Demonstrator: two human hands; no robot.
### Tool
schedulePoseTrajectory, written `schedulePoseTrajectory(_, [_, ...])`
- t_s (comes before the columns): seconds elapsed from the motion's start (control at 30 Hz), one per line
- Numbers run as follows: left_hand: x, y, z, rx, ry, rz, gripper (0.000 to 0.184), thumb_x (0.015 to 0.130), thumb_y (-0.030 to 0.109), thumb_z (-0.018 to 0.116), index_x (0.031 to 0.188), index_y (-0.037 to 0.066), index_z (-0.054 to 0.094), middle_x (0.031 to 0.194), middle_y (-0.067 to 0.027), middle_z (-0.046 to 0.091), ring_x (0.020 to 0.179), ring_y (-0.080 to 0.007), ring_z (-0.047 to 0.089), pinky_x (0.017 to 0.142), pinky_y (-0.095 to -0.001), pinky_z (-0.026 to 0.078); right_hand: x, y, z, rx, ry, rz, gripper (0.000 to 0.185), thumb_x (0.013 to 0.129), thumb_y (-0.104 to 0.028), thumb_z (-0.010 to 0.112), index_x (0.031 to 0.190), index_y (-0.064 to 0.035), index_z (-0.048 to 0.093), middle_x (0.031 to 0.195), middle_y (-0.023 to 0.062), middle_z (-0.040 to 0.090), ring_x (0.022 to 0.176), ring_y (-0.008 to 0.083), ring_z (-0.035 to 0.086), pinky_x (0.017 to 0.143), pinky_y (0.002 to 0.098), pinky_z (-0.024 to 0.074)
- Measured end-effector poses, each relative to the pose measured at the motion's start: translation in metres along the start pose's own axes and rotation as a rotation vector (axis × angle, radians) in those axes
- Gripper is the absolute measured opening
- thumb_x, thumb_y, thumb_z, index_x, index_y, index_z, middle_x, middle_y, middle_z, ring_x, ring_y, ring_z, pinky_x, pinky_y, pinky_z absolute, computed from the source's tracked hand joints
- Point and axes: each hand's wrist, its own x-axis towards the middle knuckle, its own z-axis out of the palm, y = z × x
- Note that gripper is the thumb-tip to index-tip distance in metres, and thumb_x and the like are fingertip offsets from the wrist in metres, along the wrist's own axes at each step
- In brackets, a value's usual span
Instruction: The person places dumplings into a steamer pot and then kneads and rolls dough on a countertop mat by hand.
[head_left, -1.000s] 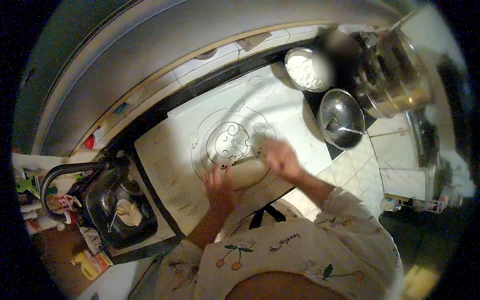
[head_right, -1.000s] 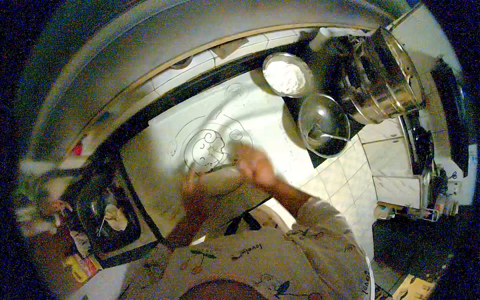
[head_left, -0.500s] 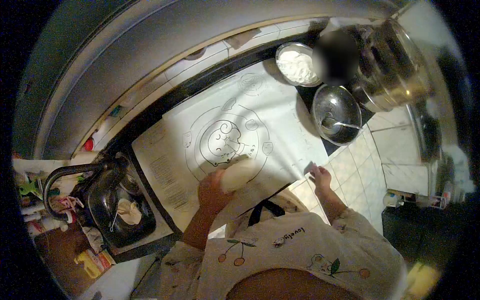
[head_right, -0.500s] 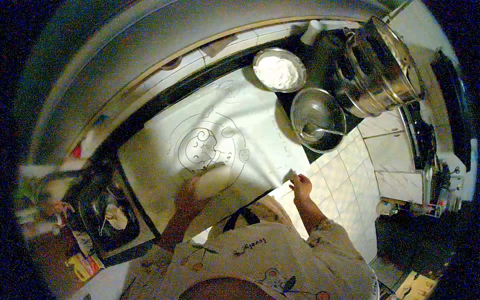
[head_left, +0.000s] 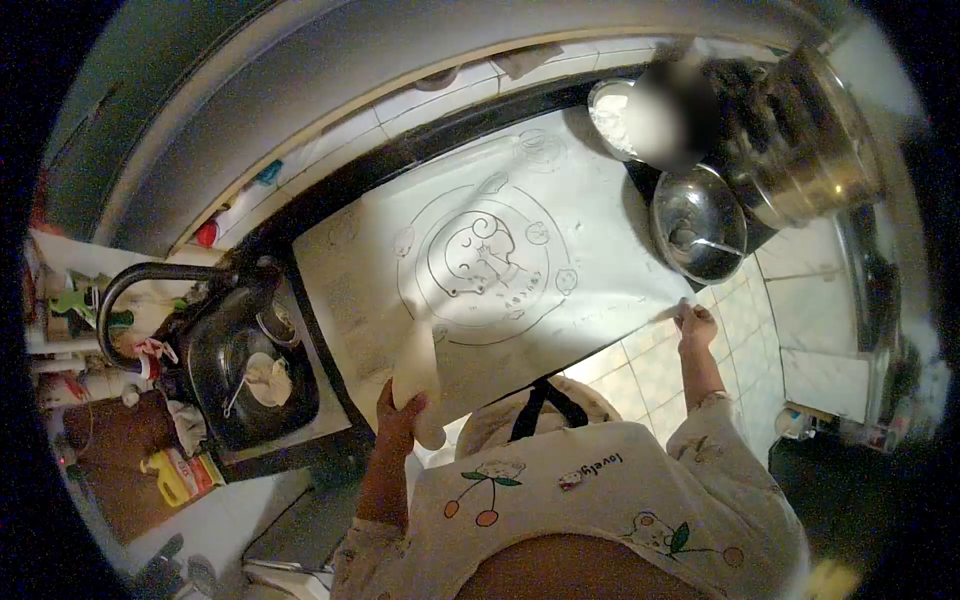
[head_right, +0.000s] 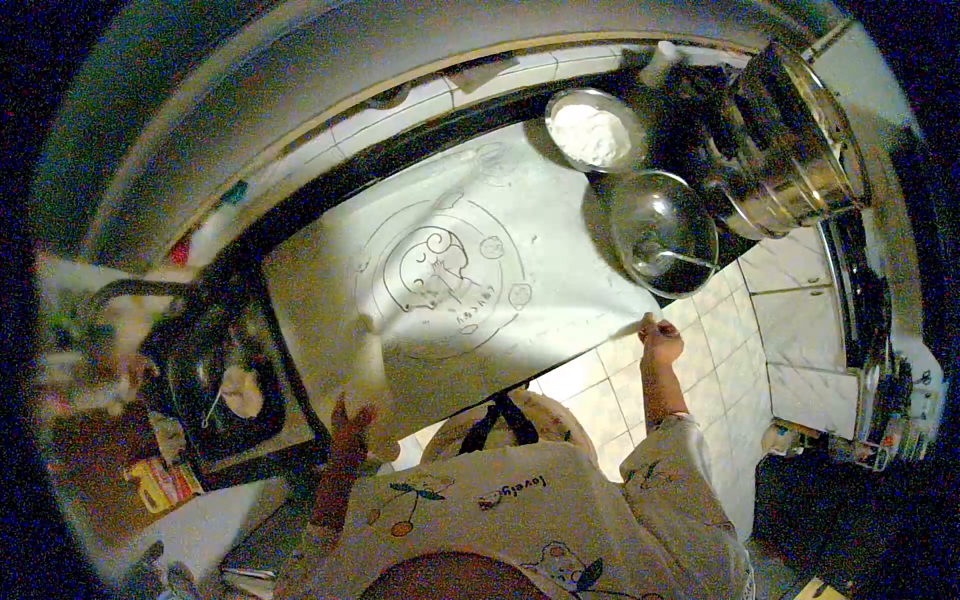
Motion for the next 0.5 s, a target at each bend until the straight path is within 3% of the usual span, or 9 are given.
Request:
schedulePoseTrajectory(0.17, [-0.007,-0.014,-0.020,0.048,-0.036,0.047,0.063,0.072,0.005,0.075,0.127,0.000,0.046,0.115,-0.0125,0.059,0.101,-0.0250,0.059,0.088,-0.0367,0.049,0.014,0.020,0.001,-0.036,-0.024,-0.016,0.021,0.080,-0.012,0.073,0.085,-0.0034,0.055,0.076,0.0067,0.060,0.067,0.0157,0.059,0.057,0.0301,0.0526])
schedulePoseTrajectory(0.27, [-0.014,-0.023,-0.032,0.075,-0.024,0.041,0.063,0.072,0.007,0.075,0.128,0.000,0.046,0.115,-0.0126,0.059,0.102,-0.0253,0.058,0.088,-0.0375,0.048,0.015,0.043,-0.007,0.096,-0.075,-0.045,0.021,0.084,-0.019,0.070,0.088,-0.0035,0.056,0.077,0.0066,0.059,0.068,0.0152,0.058,0.058,0.0301,0.0519])
schedulePoseTrajectory(0.4, [-0.012,-0.048,-0.057,0.051,-0.071,0.081,0.065,0.072,0.009,0.075,0.129,0.001,0.045,0.115,-0.0125,0.058,0.104,-0.0255,0.057,0.089,-0.0378,0.048,-0.070,0.058,0.003,-0.061,-0.361,0.131,0.029,0.088,-0.032,0.065,0.092,-0.0041,0.057,0.082,0.0080,0.060,0.070,0.0183,0.060,0.059,0.0316,0.0520])
schedulePoseTrajectory(0.5, [-0.013,-0.059,-0.069,0.049,-0.060,0.081,0.065,0.073,0.011,0.074,0.129,0.001,0.044,0.115,-0.0121,0.058,0.103,-0.0263,0.057,0.089,-0.0378,0.047,-0.138,0.063,0.016,-0.377,-0.630,0.217,0.033,0.090,-0.035,0.062,0.093,-0.0026,0.060,0.083,0.0109,0.064,0.072,0.0218,0.063,0.060,0.0325,0.0541])
